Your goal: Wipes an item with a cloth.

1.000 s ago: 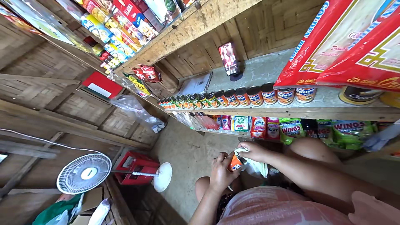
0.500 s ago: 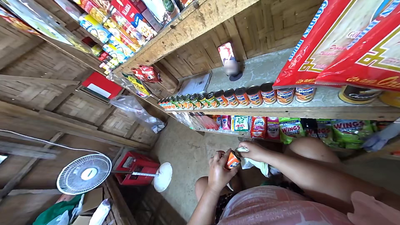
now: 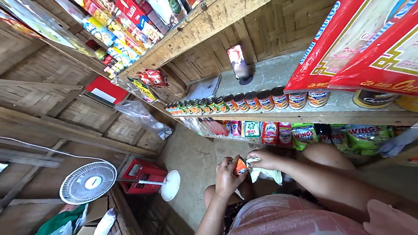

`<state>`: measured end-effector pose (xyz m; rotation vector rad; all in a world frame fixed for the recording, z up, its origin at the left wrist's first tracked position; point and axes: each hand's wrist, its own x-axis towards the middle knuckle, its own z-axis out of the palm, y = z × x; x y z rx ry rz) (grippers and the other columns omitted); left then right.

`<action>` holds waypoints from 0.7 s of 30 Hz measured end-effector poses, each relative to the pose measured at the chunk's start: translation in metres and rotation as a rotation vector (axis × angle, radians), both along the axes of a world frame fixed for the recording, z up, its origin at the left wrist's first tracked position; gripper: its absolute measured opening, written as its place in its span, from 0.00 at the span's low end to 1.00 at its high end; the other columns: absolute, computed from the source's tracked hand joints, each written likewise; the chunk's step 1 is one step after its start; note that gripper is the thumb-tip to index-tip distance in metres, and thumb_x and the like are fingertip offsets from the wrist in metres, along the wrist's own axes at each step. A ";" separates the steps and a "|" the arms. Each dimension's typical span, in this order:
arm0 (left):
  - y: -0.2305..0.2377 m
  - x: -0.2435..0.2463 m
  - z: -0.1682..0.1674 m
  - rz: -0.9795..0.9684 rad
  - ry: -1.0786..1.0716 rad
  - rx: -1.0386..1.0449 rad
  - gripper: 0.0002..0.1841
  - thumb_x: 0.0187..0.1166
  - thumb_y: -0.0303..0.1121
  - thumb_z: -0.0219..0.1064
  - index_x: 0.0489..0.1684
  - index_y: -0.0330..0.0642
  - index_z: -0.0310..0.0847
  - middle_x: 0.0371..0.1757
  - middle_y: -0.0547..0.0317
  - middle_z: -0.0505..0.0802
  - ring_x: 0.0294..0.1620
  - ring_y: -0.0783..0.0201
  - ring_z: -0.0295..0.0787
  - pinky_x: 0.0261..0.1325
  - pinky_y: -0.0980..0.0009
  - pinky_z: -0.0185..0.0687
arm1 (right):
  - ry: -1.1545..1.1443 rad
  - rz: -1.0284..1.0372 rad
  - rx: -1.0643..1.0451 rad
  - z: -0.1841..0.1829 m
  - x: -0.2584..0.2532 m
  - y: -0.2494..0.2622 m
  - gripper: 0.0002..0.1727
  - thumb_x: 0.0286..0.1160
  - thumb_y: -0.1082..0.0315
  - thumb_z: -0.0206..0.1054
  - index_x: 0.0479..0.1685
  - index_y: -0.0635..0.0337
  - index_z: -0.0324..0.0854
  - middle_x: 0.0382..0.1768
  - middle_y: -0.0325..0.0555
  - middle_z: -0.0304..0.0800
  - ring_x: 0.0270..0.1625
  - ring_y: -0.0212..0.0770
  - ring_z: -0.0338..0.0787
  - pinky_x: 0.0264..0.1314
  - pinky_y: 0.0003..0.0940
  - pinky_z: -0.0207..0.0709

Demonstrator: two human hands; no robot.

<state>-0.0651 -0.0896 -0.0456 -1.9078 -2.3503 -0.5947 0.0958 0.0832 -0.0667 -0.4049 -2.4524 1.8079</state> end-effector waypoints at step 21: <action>-0.001 0.011 -0.004 -0.046 -0.078 0.037 0.36 0.56 0.54 0.84 0.68 0.49 0.89 0.56 0.47 0.91 0.49 0.53 0.90 0.53 0.47 0.84 | 0.172 -0.143 -0.157 0.000 0.003 -0.004 0.16 0.80 0.67 0.67 0.61 0.67 0.84 0.61 0.57 0.87 0.64 0.42 0.85 0.72 0.39 0.76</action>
